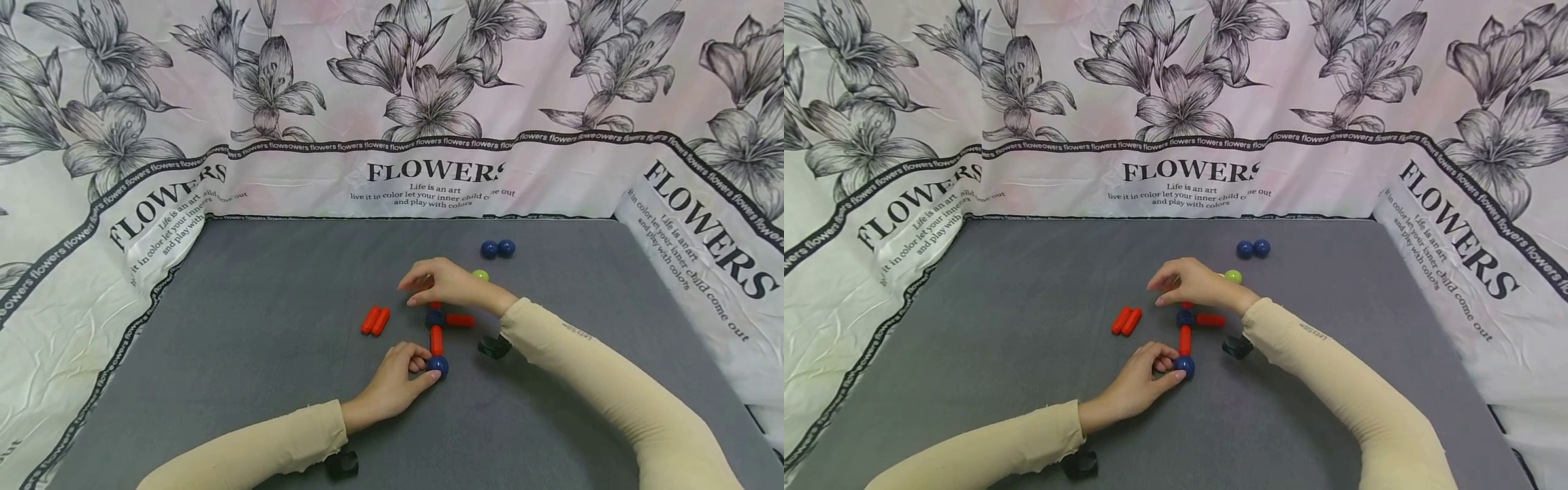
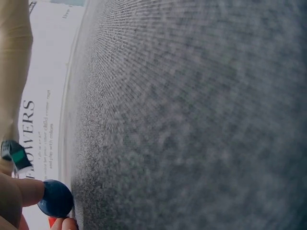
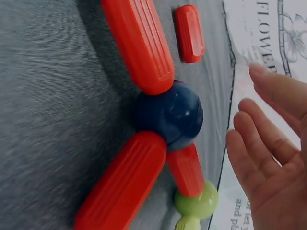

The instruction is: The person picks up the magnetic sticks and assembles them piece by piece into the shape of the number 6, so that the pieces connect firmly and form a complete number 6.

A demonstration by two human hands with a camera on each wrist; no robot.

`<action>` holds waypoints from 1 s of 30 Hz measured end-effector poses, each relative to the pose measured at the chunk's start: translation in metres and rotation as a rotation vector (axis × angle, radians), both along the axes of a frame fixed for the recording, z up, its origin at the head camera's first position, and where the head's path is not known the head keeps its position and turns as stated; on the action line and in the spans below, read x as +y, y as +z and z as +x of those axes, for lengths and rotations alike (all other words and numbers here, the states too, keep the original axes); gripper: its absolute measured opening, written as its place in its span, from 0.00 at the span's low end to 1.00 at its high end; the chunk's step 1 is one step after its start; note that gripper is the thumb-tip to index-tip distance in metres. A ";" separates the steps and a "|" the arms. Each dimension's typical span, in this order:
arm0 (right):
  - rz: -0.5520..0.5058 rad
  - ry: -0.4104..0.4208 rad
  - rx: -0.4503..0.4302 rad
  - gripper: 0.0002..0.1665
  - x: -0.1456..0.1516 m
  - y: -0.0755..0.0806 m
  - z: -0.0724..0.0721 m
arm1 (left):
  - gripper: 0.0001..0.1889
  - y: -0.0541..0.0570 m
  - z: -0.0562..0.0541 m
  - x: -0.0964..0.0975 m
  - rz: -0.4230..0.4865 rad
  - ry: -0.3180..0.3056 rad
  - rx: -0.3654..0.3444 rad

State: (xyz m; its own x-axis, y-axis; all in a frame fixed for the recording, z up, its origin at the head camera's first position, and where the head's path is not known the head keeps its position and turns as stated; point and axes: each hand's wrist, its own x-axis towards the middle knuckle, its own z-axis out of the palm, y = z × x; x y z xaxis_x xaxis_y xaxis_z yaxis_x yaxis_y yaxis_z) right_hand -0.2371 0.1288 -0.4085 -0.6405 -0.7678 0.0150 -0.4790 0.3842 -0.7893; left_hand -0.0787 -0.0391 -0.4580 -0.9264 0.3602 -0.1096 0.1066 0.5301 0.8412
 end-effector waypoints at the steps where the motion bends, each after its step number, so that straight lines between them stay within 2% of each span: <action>1: 0.009 0.021 -0.006 0.20 -0.003 -0.001 -0.002 | 0.16 0.000 0.000 0.000 0.000 -0.001 0.000; 6: 0.065 0.111 -0.038 0.18 -0.019 -0.004 -0.011 | 0.16 0.000 0.000 0.000 0.003 -0.002 -0.002; 11: 0.123 0.167 -0.052 0.17 -0.033 -0.010 -0.017 | 0.16 0.000 0.000 0.000 0.001 0.004 0.003; 21: 0.217 0.172 -0.026 0.15 -0.046 -0.019 -0.022 | 0.15 0.000 0.001 0.000 0.009 0.005 0.008; 30: 0.229 0.184 -0.012 0.12 -0.049 -0.022 -0.023 | 0.15 0.000 0.001 0.001 0.011 0.004 0.007</action>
